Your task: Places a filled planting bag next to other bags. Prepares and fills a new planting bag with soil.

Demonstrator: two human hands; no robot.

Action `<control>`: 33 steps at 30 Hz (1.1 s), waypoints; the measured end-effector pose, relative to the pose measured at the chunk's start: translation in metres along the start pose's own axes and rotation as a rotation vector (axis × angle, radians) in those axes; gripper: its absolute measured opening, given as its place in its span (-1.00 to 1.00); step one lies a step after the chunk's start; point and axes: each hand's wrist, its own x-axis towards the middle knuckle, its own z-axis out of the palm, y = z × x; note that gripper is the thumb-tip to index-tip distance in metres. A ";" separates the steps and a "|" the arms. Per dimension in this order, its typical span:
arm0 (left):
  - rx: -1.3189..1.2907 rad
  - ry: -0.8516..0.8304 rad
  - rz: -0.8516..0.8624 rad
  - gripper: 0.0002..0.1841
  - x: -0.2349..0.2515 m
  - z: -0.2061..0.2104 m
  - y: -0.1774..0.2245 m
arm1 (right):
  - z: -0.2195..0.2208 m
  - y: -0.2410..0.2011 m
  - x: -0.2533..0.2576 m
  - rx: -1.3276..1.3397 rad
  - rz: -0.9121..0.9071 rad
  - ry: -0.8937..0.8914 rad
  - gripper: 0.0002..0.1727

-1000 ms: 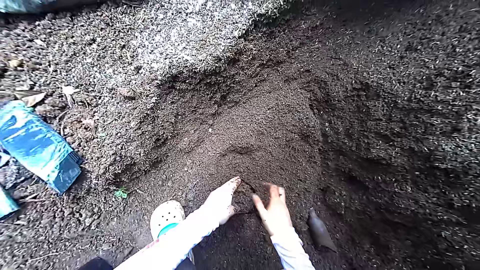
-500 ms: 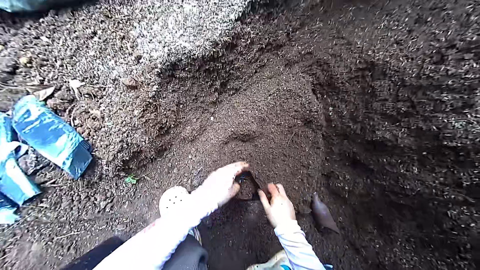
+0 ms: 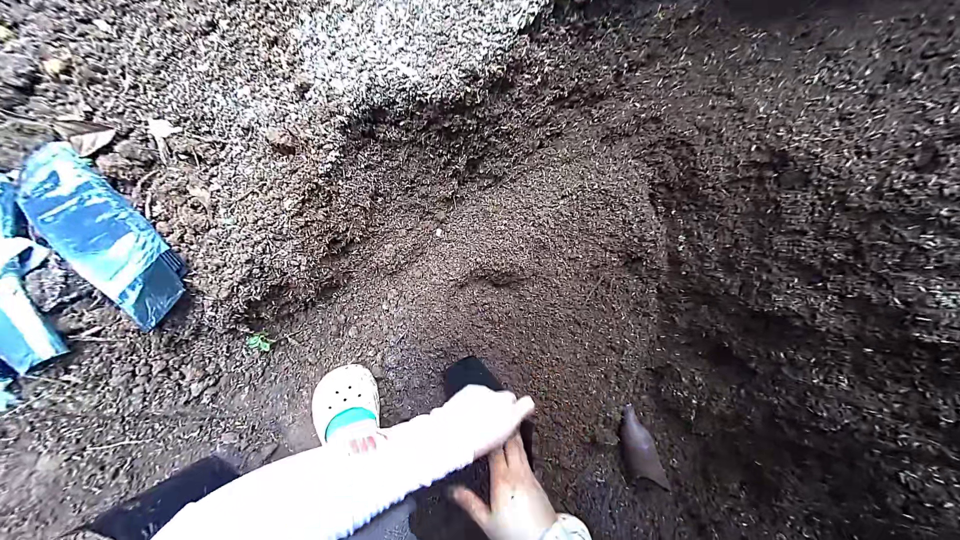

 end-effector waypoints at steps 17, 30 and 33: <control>-0.345 -0.136 0.006 -0.35 0.015 0.030 -0.015 | 0.014 -0.017 0.050 -0.097 0.245 -0.403 -0.13; 0.110 0.055 -0.390 -0.54 0.031 -0.062 -0.022 | -0.053 0.071 0.079 -0.331 -0.569 0.363 -0.91; 0.094 0.049 -0.392 -0.53 0.018 -0.064 -0.021 | -0.057 0.078 0.074 -0.360 -0.550 0.466 -0.88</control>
